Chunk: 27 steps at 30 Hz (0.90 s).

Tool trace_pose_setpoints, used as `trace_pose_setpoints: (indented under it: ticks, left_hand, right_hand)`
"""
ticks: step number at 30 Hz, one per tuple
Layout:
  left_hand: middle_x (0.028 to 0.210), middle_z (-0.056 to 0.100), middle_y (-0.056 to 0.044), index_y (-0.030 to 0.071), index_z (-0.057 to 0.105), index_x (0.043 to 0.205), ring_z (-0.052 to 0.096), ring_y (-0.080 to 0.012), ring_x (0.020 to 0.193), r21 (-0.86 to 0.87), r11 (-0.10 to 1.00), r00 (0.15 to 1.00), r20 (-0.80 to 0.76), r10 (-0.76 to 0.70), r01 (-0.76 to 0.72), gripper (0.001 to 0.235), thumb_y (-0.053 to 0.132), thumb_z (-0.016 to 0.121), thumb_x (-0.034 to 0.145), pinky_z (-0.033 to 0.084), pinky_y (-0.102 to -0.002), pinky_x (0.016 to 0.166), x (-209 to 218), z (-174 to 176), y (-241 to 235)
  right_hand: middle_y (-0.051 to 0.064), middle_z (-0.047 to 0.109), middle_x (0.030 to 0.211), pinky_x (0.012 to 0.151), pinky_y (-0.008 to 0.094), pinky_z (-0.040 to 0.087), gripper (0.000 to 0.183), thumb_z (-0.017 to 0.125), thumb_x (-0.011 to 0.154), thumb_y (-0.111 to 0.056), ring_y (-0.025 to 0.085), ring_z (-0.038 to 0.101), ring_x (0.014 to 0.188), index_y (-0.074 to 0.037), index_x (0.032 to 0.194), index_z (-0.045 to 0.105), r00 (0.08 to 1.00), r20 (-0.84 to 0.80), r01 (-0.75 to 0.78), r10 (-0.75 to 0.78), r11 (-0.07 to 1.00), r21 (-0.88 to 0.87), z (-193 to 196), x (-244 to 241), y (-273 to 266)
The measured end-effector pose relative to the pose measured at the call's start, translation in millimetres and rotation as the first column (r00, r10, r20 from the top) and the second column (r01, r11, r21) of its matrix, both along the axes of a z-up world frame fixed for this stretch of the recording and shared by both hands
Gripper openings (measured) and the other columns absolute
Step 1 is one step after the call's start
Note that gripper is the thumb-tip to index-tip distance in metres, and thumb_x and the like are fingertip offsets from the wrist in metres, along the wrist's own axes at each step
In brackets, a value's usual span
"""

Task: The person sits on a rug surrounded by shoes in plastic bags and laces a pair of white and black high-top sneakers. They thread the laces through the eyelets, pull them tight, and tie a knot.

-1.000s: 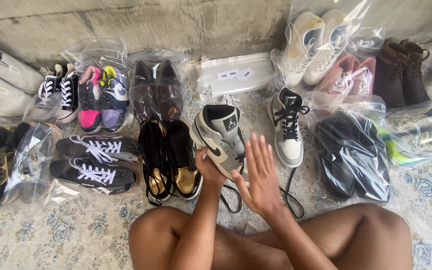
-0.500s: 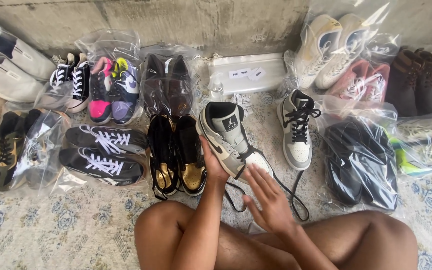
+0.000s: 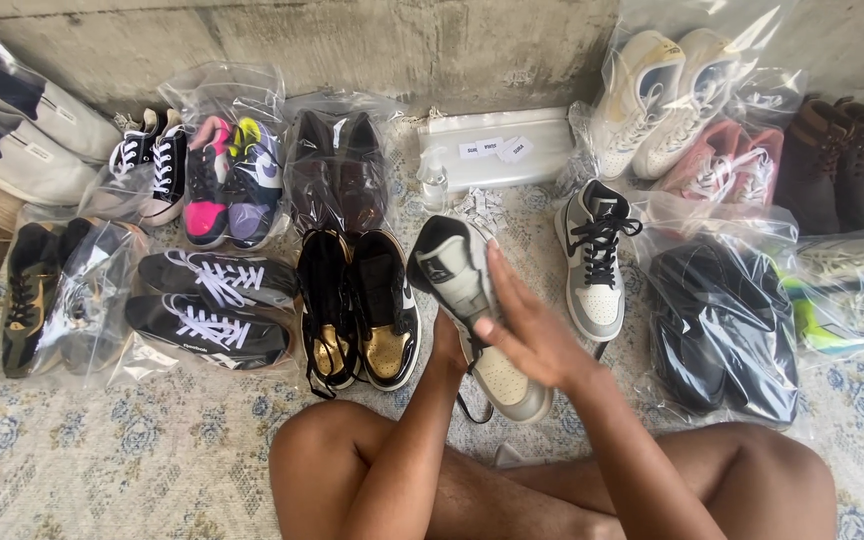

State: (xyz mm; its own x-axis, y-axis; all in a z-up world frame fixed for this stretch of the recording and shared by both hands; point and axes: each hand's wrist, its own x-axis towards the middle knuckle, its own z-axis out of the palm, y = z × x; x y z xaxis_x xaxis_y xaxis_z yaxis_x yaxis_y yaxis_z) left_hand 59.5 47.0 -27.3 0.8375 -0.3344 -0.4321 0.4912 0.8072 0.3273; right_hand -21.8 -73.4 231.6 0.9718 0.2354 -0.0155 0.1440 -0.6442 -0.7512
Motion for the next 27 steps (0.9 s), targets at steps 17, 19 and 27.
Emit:
trace_pose_setpoints:
  ticks: [17, 19, 27]
  left_hand:
    - [0.128, 0.069, -0.012, 0.018, 0.063, 0.134, 0.067, -0.0263, 0.118, 0.319, 0.948, 0.976, 0.214, -0.048, -0.024, 0.043, 0.047, 0.05, 0.104, 0.048, -0.044, 0.105, -25.3, 54.8, -13.3]
    - [0.127, 0.069, -0.012, 0.018, 0.062, 0.134, 0.067, -0.0259, 0.117, 0.354, 0.935, 0.968, 0.243, -0.06, -0.031, 0.041, 0.045, 0.05, 0.105, 0.048, -0.043, 0.104, -27.4, 71.0, -15.2]
    - [0.147, 0.054, -0.019, 0.016, 0.036, 0.158, 0.055, -0.0341, 0.133, 0.414, 0.907, 0.878, 0.405, -0.256, 0.074, 0.069, 0.061, 0.033, 0.106, 0.043, -0.047, 0.109, -40.1, 167.2, -15.6]
  right_hand:
    - [0.019, 0.048, 0.137, 0.106, 0.052, 0.048, 0.05, 0.053, 0.095, -0.04, 0.037, 0.05, 0.126, -0.006, 0.132, 0.051, 0.792, 0.59, -0.085, -0.158, 0.928, 0.363, -47.1, -60.4, -43.6]
    - [0.025, 0.017, 0.171, 0.115, 0.061, 0.034, 0.077, 0.058, 0.095, -0.036, 0.047, 0.023, 0.153, -0.01, 0.161, 0.029, 0.755, 0.629, -0.017, -0.185, 0.954, 0.301, -49.4, -48.8, -48.0]
    - [0.023, 0.003, 0.173, 0.12, 0.061, 0.031, 0.087, 0.064, 0.094, -0.04, 0.045, 0.014, 0.158, -0.017, 0.165, 0.02, 0.694, 0.693, -0.012, -0.194, 0.96, 0.28, -56.2, -10.6, -53.6]
